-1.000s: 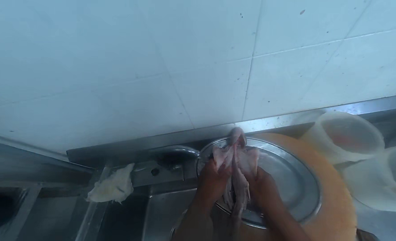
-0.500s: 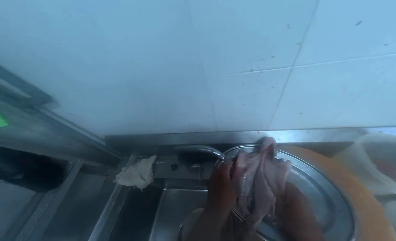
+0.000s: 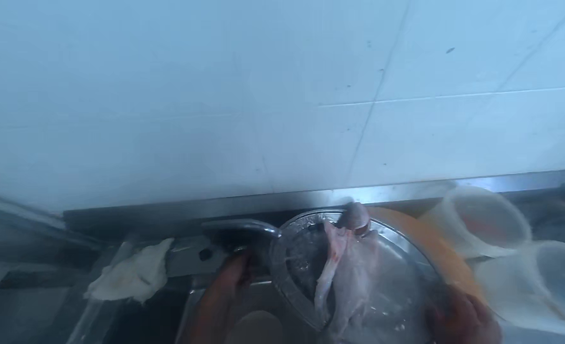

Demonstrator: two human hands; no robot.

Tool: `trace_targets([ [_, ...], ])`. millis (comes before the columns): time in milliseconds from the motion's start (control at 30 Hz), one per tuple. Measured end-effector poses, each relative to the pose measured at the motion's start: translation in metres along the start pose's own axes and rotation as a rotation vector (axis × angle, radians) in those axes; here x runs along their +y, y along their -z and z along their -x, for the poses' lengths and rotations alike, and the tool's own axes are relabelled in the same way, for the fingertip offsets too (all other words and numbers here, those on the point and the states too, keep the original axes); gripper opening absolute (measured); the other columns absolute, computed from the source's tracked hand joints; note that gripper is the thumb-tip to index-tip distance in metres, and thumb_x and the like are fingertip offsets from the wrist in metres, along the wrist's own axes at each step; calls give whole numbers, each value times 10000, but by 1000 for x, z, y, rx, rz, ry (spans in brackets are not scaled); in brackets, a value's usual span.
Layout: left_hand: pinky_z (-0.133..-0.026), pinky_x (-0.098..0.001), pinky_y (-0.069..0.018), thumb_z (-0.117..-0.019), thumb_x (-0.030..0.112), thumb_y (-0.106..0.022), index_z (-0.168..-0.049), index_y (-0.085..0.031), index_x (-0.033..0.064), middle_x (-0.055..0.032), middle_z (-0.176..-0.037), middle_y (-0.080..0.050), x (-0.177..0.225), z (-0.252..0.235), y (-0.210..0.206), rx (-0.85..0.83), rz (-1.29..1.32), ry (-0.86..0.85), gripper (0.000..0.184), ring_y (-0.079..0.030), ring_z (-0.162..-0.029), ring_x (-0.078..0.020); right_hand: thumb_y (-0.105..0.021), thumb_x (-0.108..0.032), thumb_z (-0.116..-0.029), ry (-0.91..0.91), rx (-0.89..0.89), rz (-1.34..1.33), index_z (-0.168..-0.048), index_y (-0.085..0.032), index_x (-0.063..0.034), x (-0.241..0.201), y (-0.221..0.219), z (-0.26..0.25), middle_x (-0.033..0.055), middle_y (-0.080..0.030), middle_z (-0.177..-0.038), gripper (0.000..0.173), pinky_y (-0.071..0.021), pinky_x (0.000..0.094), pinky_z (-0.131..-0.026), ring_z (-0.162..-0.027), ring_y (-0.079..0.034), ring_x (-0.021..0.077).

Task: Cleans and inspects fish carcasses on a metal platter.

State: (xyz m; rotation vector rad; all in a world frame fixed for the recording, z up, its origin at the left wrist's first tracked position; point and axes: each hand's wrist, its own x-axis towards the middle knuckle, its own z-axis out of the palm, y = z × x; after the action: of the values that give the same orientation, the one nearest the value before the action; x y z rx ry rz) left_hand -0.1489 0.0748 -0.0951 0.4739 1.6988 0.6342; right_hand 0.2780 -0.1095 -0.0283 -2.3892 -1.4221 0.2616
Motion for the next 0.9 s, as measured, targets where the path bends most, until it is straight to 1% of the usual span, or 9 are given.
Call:
trace_targets([
  [100,-502,-282,-508,-1067,485,-443,-947,-597,132,20,-649,-539,19,16,1,-78,306,-136,403,-532,-519,-110,-637,-347,-992,-99,-74,-120,-1473,-503,-26,11,1,-13,195,-693,-1197,594,-564,568,-923,-1061,-691,366],
  [167,-558,-292,-552,-1101,396,-373,-975,-604,115,-4,-698,-604,32,37,-9,-61,354,-300,385,-601,-583,-126,-652,-322,-992,-160,-105,-198,-1438,-549,-68,7,0,-22,153,-729,-1120,524,-581,566,-872,-971,-720,320],
  [267,-732,-343,-597,-1074,217,-458,-1177,-625,2,-95,-949,-704,40,68,-44,99,11,-719,291,-693,-823,-168,-636,-354,-1000,-229,-156,-195,-1364,-625,-115,-1,1,-36,120,-737,-1094,435,-572,549,-877,-956,-719,286],
  [367,-986,-442,-555,-995,561,-535,-1406,-567,48,-151,-1284,-664,37,100,-90,31,-508,-1073,658,-656,-1163,-230,-625,-416,-1000,-303,-272,-232,-1315,-629,-89,-1,7,-39,118,-721,-1121,455,-567,502,-932,-1020,-707,264],
  [467,-1158,-522,-410,-920,603,-641,-1603,-297,54,-207,-1534,-474,26,117,-135,-249,-721,-953,942,-486,-1406,-316,-667,-403,-972,-336,-336,-538,-1180,-654,-58,6,12,-15,109,-700,-983,402,-595,444,-804,-866,-697,225],
  [567,-1056,-504,-511,-907,437,-740,-1490,-436,-7,-205,-1341,-623,13,123,-152,-286,-627,-832,794,-626,-1228,-281,-655,-325,-996,-308,-335,-915,-1141,-654,-55,1,22,21,87,-703,-888,307,-604,387,-651,-726,-692,188],
  [733,-940,-436,-581,-916,381,-741,-1409,-497,-32,-179,-1205,-674,6,144,-139,-283,-471,-786,688,-689,-1055,-209,-577,-215,-1028,-136,-246,-1105,-1184,-651,-46,-47,67,55,68,-721,-951,241,-617,367,-725,-817,-711,162],
  [833,-979,-355,-557,-974,348,-688,-1434,-477,-48,-160,-1262,-660,7,172,-130,-257,-349,-865,643,-663,-1113,-148,-586,-148,-998,28,-162,-978,-1132,-658,-10,-93,103,69,79,-704,-914,205,-604,360,-728,-794,-693,150],
  [900,-1062,-236,-487,-1051,281,-571,-1504,-394,-44,-103,-1409,-584,12,200,-136,-409,-112,-1019,585,-574,-1250,-40,-628,-120,-961,124,-112,-888,-1073,-670,19,-118,123,80,111,-688,-858,184,-585,392,-679,-743,-674,187],
])
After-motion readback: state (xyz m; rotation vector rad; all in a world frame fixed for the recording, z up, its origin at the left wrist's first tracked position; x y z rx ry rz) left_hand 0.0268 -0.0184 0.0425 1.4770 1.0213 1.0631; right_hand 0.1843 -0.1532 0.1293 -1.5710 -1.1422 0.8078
